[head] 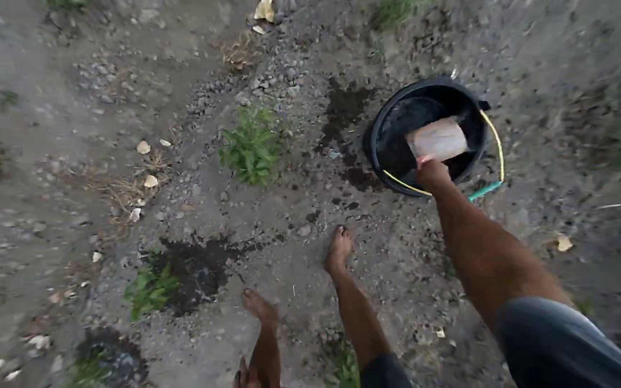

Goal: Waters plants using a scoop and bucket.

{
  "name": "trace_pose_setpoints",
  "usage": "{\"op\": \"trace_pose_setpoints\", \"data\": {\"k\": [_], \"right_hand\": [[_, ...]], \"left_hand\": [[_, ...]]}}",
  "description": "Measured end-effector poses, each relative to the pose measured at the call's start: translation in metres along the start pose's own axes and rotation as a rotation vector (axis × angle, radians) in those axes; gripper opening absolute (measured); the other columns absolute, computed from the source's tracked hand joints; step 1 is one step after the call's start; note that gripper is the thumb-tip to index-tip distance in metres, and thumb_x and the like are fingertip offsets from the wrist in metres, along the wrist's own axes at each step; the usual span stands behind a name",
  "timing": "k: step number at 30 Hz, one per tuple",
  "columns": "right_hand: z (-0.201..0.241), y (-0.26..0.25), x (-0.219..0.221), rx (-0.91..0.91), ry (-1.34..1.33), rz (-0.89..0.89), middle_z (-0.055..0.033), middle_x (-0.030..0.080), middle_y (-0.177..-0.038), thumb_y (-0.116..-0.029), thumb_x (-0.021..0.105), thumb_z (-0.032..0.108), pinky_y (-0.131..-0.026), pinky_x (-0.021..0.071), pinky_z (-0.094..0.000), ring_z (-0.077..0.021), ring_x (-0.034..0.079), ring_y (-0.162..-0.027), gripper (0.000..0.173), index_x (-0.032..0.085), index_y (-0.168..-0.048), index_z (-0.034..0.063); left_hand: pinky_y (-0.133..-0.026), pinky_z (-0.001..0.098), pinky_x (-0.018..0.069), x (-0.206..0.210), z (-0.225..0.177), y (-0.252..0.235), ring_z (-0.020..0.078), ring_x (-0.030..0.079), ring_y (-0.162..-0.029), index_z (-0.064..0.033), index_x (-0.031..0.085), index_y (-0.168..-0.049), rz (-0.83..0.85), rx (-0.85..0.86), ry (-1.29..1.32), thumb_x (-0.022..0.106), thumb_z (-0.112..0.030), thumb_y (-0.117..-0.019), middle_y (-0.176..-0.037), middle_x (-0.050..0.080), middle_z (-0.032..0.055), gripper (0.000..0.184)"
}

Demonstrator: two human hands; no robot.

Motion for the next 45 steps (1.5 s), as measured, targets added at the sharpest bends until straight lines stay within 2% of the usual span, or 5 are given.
{"op": "trace_pose_setpoints", "data": {"k": [3, 6, 12, 18, 45], "right_hand": [[0.001, -0.032, 0.019, 0.026, -0.475, 0.121, -0.0216, 0.065, -0.106, -0.1066, 0.057, 0.03, -0.079, 0.0541, -0.0487, -0.0306, 0.063, -0.087, 0.041, 0.061, -0.127, -0.0046], [-0.016, -0.045, 0.021, 0.105, -1.217, 0.314, 0.0068, 0.046, -0.065, -0.1078, 0.049, 0.031, -0.04, 0.0346, -0.0165, -0.0007, 0.038, -0.044, 0.018, 0.058, -0.108, 0.0152], [-0.071, -0.014, 0.034, -0.168, -1.768, 0.64, 0.0079, 0.048, -0.056, -0.1111, 0.033, 0.025, -0.035, 0.0358, -0.0096, 0.0039, 0.041, -0.037, 0.026, 0.053, -0.1, 0.0138], [-0.083, 0.034, 0.021, -0.638, -1.581, 0.667, 0.0099, 0.058, -0.066, -0.088, 0.079, 0.035, -0.037, 0.0356, -0.0124, 0.0037, 0.044, -0.043, 0.024, 0.071, -0.105, 0.0196], [0.177, 0.047, 0.122, -0.351, -0.687, 0.41, -0.0053, 0.061, -0.077, -0.0964, 0.063, 0.007, -0.051, 0.0462, -0.0267, -0.0086, 0.051, -0.055, 0.035, 0.062, -0.131, 0.0006]], "left_hand": [[-0.119, 0.0693, 0.0183, -0.044, -0.028, 0.022, 0.0406, 0.038, -0.148, -0.0145, 0.063, -0.141, -0.058, 0.049, -0.022, 0.064, -0.052, -0.0933, -0.162, 0.04, 0.014, 0.061], [-0.118, 0.0714, 0.0185, -0.084, -0.055, 0.037, 0.0435, 0.039, -0.146, -0.0093, 0.065, -0.138, -0.153, 0.138, 0.025, 0.066, -0.044, -0.0941, -0.159, 0.043, 0.0184, 0.056], [-0.117, 0.0724, 0.0207, -0.113, -0.101, 0.04, 0.0431, 0.043, -0.144, -0.01, 0.066, -0.137, -0.239, 0.29, -0.033, 0.063, -0.044, -0.0939, -0.157, 0.047, 0.0162, 0.055], [-0.119, 0.0716, 0.0128, -0.125, -0.14, -0.003, 0.0368, 0.026, -0.154, -0.0177, 0.056, -0.148, -0.011, 0.259, -0.33, 0.056, -0.048, -0.0983, -0.169, 0.027, 0.0072, 0.058], [-0.118, 0.0746, 0.0078, -0.168, -0.108, -0.034, 0.0365, 0.019, -0.156, -0.0213, 0.053, -0.151, 0.226, 0.31, -0.205, 0.053, -0.048, -0.0989, -0.172, 0.021, 0.0016, 0.058]]}}
Point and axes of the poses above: each hand's wrist, its own y-axis away from the middle knuckle, its own x-axis out of the palm, z = x × y, the point moved 1 cm from there along -y, towards the middle knuckle
